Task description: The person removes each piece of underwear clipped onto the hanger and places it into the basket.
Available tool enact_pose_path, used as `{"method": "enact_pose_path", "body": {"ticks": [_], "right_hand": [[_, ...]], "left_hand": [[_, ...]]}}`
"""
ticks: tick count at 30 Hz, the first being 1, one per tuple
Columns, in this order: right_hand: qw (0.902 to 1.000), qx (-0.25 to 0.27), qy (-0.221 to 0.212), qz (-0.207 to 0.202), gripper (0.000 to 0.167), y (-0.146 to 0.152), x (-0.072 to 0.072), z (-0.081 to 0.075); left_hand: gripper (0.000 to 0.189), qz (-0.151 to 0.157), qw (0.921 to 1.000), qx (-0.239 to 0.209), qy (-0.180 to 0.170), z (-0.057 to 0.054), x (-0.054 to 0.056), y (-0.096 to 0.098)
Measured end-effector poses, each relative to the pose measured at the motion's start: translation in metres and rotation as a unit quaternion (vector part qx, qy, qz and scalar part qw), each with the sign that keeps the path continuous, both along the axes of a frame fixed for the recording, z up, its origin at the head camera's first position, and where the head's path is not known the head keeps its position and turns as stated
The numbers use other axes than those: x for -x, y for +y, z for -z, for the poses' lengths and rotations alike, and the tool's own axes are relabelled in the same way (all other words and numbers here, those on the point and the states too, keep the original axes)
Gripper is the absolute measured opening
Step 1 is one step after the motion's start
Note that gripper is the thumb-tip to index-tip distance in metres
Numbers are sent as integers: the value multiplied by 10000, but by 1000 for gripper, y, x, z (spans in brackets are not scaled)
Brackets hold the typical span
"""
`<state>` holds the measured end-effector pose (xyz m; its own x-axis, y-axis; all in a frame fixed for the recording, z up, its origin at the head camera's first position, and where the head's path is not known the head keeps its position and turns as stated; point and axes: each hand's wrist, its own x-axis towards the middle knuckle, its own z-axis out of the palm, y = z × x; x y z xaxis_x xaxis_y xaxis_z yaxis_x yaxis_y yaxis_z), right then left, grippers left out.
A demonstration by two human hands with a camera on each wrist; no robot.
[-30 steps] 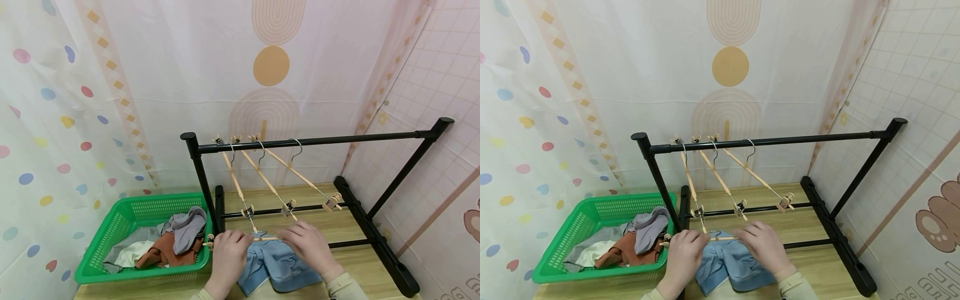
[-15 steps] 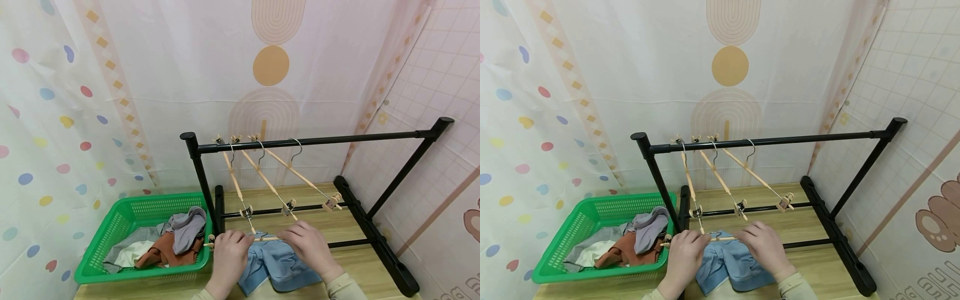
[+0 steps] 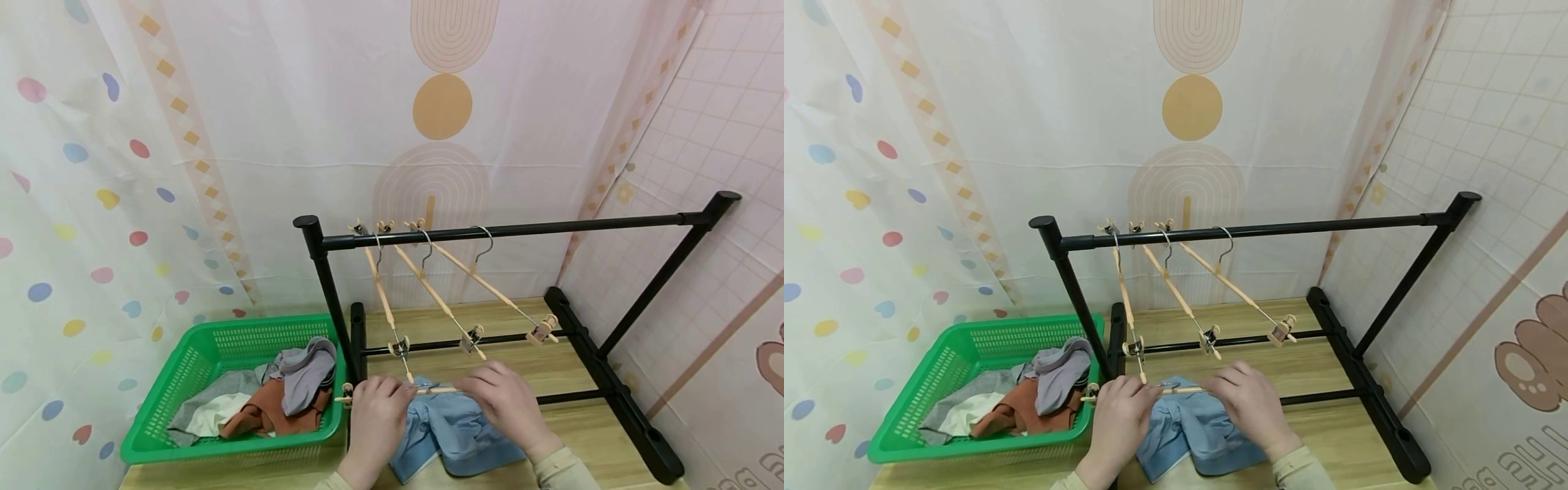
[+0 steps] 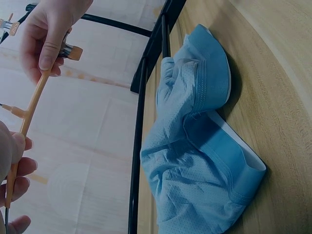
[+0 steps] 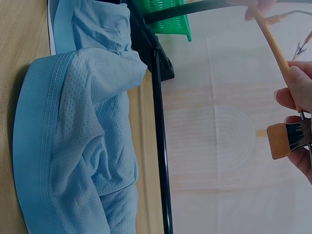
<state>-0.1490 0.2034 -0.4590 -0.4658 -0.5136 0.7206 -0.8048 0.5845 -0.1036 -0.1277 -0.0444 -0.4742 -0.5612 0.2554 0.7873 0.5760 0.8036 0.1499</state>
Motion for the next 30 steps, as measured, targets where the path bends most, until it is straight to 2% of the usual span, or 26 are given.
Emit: {"method": "enact_pose_path", "body": {"ticks": [5,10,14,15,18,20,22,24,27,29,30], "right_hand": [[10000,16,-31,59,35,2,-1,1],[9997,-26,-130,225,13,8,-2,-1],[9993,-17,-61,358,31,14,-2,-2],[9993,0,-36,382,30,15,-2,-2],[9989,62,-22,466,13,19,-2,-2],[9985,100,-46,536,28,21,-2,-1],[9981,131,-49,592,29,24,-2,1],[9979,148,-7,633,28,26,-1,2],[9975,181,12,682,15,30,-2,3],[9971,204,4,739,19,32,-2,4],[9969,221,-12,757,28,33,-2,4]], "left_hand": [[12,108,9999,33,-72,-1,0,2],[26,249,9991,312,-161,-6,-3,2],[36,341,9988,349,-39,-10,-4,3],[32,347,9988,344,18,-11,-5,4],[23,373,9986,315,222,-15,-5,5],[34,398,9984,281,288,-17,-6,6],[42,434,9982,248,341,-18,-7,7],[42,474,9980,212,365,-19,-8,7],[41,524,9978,156,368,-17,-8,8],[38,561,9977,132,346,-14,-8,8],[33,581,9978,130,303,-13,-8,8]]}}
